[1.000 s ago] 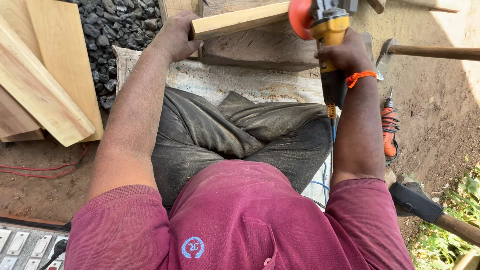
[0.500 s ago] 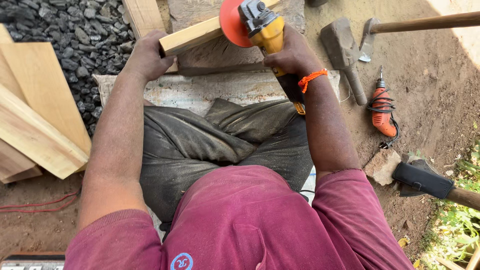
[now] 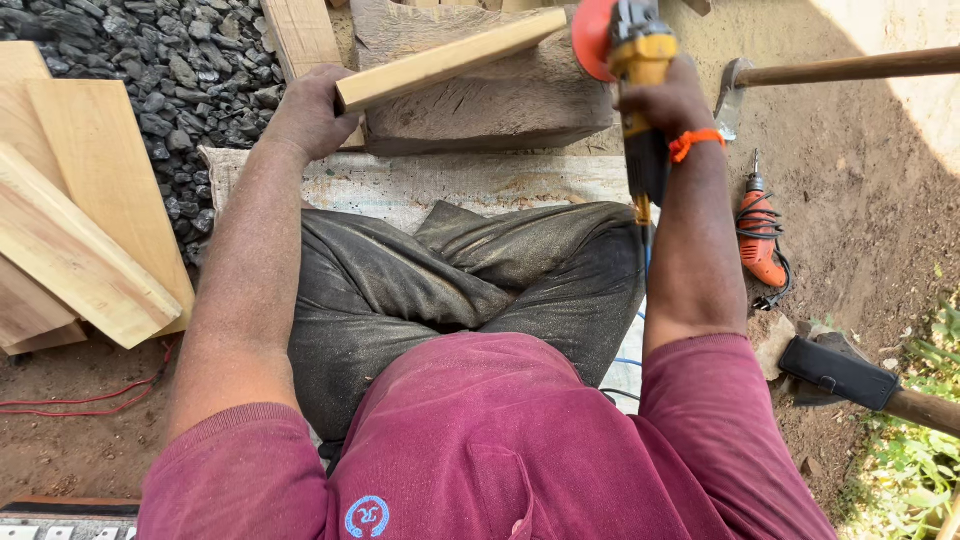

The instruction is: The person sits cross-legged on the ground and uses an angle grinder with a sanding disc to smooth the surface of a wooden plank. They hold the plank with one hand and operate the tool with the other, moving it back and forth along the wood.

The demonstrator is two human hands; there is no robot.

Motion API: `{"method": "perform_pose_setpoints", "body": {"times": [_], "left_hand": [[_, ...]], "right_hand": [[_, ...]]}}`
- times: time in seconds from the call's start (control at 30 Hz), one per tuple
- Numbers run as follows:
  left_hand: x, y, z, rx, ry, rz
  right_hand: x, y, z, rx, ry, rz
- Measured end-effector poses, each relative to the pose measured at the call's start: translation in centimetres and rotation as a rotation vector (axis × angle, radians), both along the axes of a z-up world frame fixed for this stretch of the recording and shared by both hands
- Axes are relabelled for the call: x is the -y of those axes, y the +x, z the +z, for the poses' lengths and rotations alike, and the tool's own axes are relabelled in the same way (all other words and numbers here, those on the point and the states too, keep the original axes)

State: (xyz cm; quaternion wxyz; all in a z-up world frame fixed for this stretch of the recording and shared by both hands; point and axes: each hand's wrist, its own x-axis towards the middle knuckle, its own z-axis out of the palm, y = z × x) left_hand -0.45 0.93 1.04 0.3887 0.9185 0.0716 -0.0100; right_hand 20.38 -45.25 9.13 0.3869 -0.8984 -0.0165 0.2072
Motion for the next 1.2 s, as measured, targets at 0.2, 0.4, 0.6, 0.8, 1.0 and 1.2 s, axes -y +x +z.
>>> {"method": "perform_pose_setpoints", "body": {"times": [0.2, 0.4, 0.6, 0.8, 1.0, 1.2], "left_hand": [[-1.2, 0.4, -2.6, 0.36, 0.312, 0.05], [-2.2, -0.1, -0.4, -0.231, -0.463, 0.349], [-0.4, -0.4, 1.3, -0.23, -0.558, 0.285], [-0.2, 0.0, -0.4, -0.197, -0.492, 0.233], [-1.1, 0.3, -2.4, -0.146, -0.465, 0.227], [-1.2, 0.8, -4.0, -0.173, -0.444, 0.193]], "right_hand": [[3.8, -3.5, 0.2, 0.061, 0.203, -0.024], [2.4, -4.5, 0.7, 0.06, 0.104, 0.061], [-2.6, -4.4, -0.9, 0.026, -0.019, 0.13], [-4.8, -5.7, -0.9, 0.126, -0.381, 0.219], [-5.6, -5.4, 1.8, 0.069, -0.316, 0.146], [-10.4, -7.9, 1.1, 0.031, -0.369, 0.283]]}}
